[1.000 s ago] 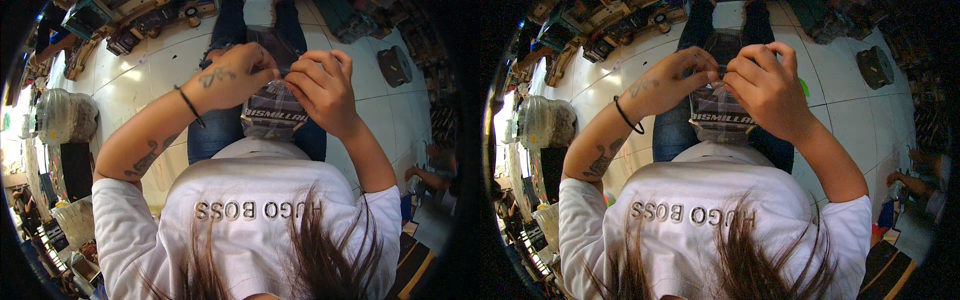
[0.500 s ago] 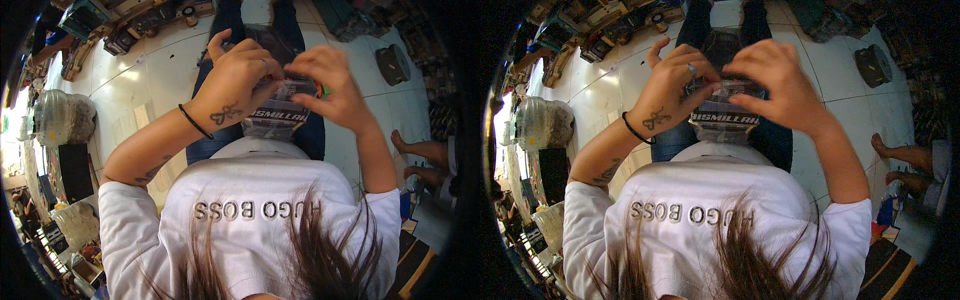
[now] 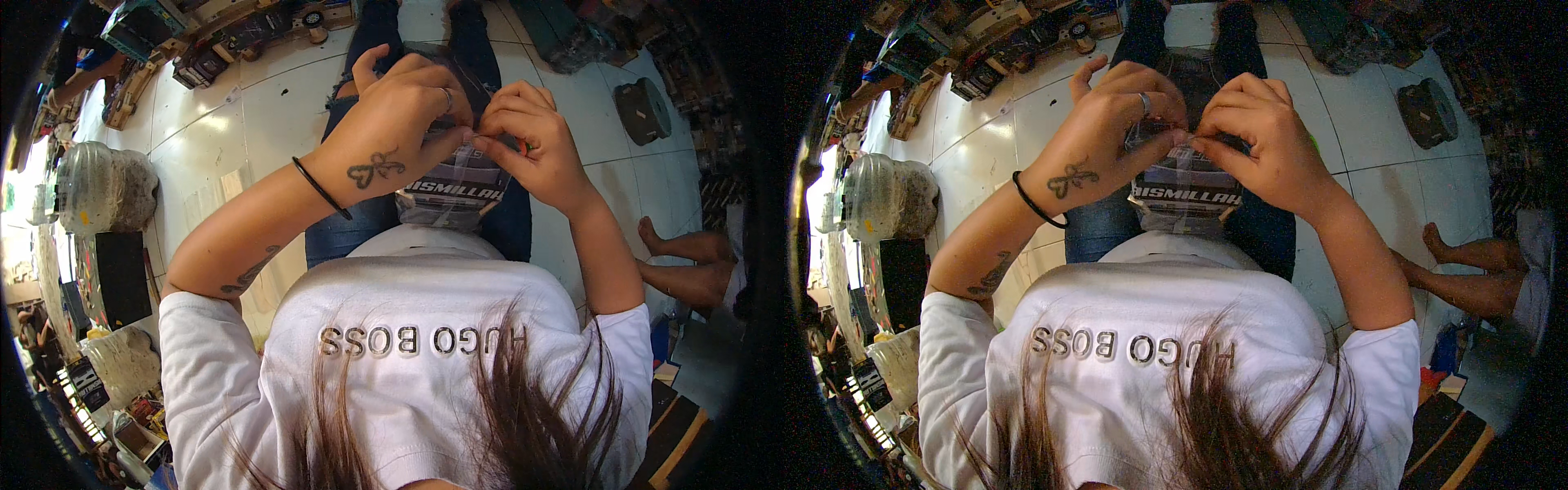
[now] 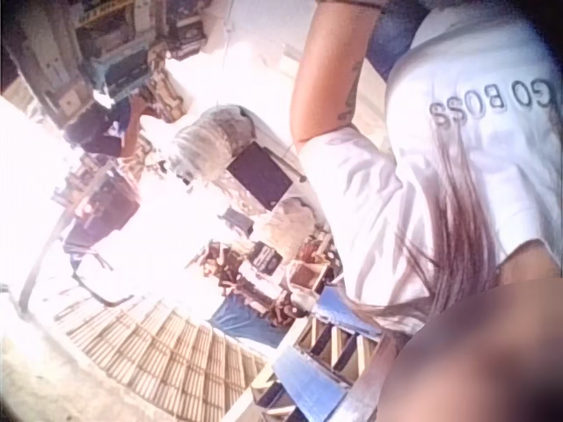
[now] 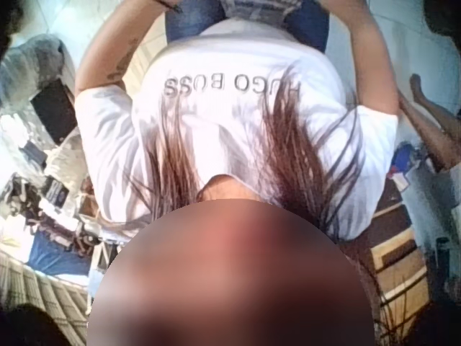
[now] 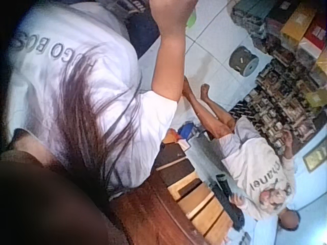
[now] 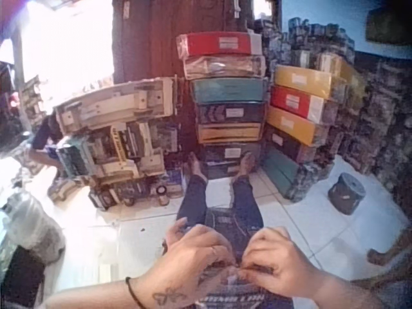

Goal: The person sits on the floor and wraps several toy boxes in clear plastic film using a handheld tape dispenser. They place each box in the film, fold the edges, and secure them with tape, repeating the process for multiple items.

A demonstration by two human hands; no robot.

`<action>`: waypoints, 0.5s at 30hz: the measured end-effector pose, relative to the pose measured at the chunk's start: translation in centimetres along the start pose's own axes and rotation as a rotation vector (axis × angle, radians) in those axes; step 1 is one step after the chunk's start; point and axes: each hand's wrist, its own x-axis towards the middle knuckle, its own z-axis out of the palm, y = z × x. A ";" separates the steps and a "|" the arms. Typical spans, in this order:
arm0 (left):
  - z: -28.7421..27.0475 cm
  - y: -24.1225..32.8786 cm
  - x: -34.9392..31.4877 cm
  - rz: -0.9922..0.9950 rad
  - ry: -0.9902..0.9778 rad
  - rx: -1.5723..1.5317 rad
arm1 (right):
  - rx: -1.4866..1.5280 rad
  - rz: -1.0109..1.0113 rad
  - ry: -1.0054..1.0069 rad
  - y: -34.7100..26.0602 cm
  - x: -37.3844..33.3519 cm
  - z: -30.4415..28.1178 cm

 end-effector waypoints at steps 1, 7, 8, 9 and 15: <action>0.0 0.0 0.0 0.007 -0.021 0.014 | 0.014 0.005 -0.007 0.1 0.0 0.1; 0.0 -1.1 0.7 -0.087 -0.147 -0.085 | -0.145 -0.046 0.146 -0.5 -0.3 0.5; 0.1 -1.4 0.9 -0.178 -0.227 -0.188 | -0.240 -0.080 0.230 -0.9 -0.4 0.7; 0.3 -1.7 1.2 -0.298 -0.304 -0.263 | -0.331 -0.115 0.227 -1.2 -0.5 0.8; 0.3 -1.5 1.3 -0.529 -0.375 -0.555 | -0.539 -0.234 0.190 -1.3 -1.2 1.5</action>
